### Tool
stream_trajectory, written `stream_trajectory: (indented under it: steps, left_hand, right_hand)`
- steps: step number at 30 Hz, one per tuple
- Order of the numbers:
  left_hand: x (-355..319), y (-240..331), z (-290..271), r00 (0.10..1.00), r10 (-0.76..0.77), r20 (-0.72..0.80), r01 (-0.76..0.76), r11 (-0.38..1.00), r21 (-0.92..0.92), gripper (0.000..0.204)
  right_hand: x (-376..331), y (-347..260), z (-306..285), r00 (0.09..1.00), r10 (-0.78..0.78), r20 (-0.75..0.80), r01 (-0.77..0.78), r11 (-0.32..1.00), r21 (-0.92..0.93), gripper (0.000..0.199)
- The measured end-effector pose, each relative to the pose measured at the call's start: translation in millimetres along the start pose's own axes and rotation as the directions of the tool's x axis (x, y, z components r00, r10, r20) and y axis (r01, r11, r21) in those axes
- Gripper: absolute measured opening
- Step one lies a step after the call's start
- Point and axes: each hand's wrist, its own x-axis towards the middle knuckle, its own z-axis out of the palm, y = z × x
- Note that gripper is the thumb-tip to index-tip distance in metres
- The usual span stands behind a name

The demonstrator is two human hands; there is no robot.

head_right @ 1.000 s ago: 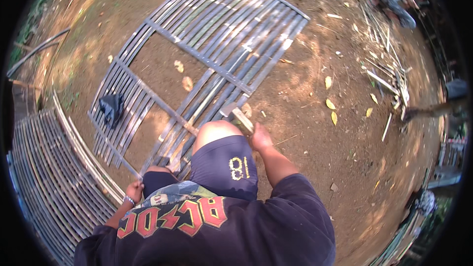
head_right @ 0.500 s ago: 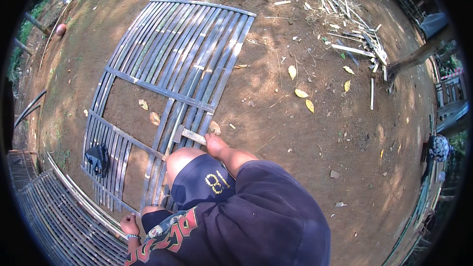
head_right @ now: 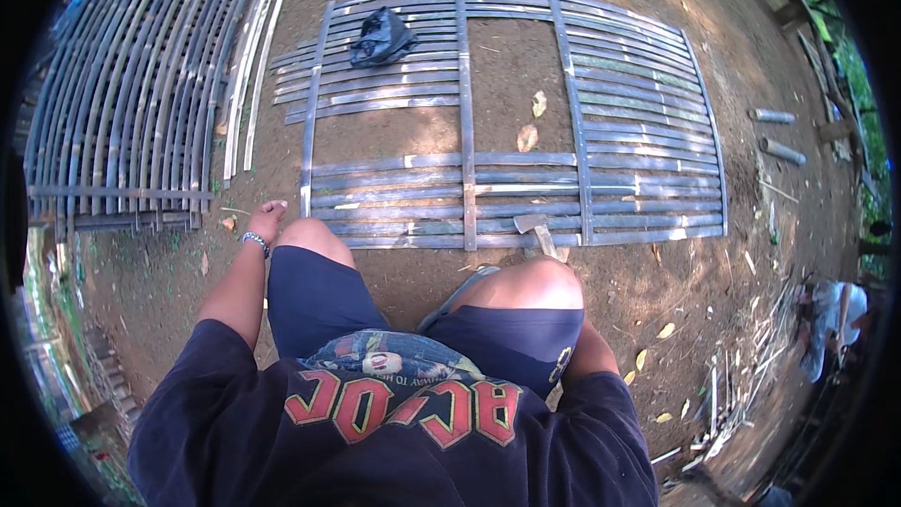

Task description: The person assembles a bamboo structure on the ground by aligning thin bamboo strips across a frame. They secure the strips by hammering nails into the intersections using a hammer. The person repeatedly retrieves nails from a black plastic bag and drives them into the bamboo to fasten the components together.

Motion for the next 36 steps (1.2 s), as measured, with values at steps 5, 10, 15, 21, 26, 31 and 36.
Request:
stream_trajectory:
  steps: [5,10,15,21,26,31,36]
  left_hand:
    - [-58.4,-97.0,-21.3,0.979,-0.199,-0.030,0.201,0.952,0.233,0.040]
    - [-75.1,-158.1,-79.8,0.970,-0.166,0.177,-0.028,0.650,0.760,0.048]
    - [-43.6,-105.2,-78.0,0.991,-0.121,0.065,0.038,0.698,0.715,0.049]
    - [-19.9,-4.4,-14.4,0.985,0.016,0.170,-0.074,0.937,0.341,0.056]
    - [1.1,-24.2,23.3,0.957,0.037,0.288,-0.091,0.980,0.177,0.055]
    - [-22.0,-45.4,45.5,0.977,-0.097,0.191,0.084,0.993,0.077,0.054]
    - [-106.3,-37.6,61.3,0.897,-0.313,0.312,0.223,0.930,0.292,0.050]
  right_hand:
    - [-8.8,-54.2,-51.5,0.997,-0.078,0.000,0.074,0.955,-0.287,0.053]
    - [8.3,-159.8,-66.4,0.868,-0.496,0.002,0.328,0.570,-0.753,0.052]
    - [38.0,-219.8,-27.3,0.787,-0.583,-0.204,0.373,0.711,-0.596,0.048]
    - [42.2,-169.1,50.2,0.886,-0.446,-0.124,0.338,0.807,-0.484,0.041]
    - [30.4,-123.6,33.4,0.948,-0.287,0.139,0.296,0.631,-0.717,0.043]
    - [8.7,-129.6,5.5,0.973,-0.141,0.180,0.226,0.476,-0.850,0.039]
    - [10.1,-53.4,-38.0,0.981,-0.160,0.107,0.156,0.341,-0.927,0.041]
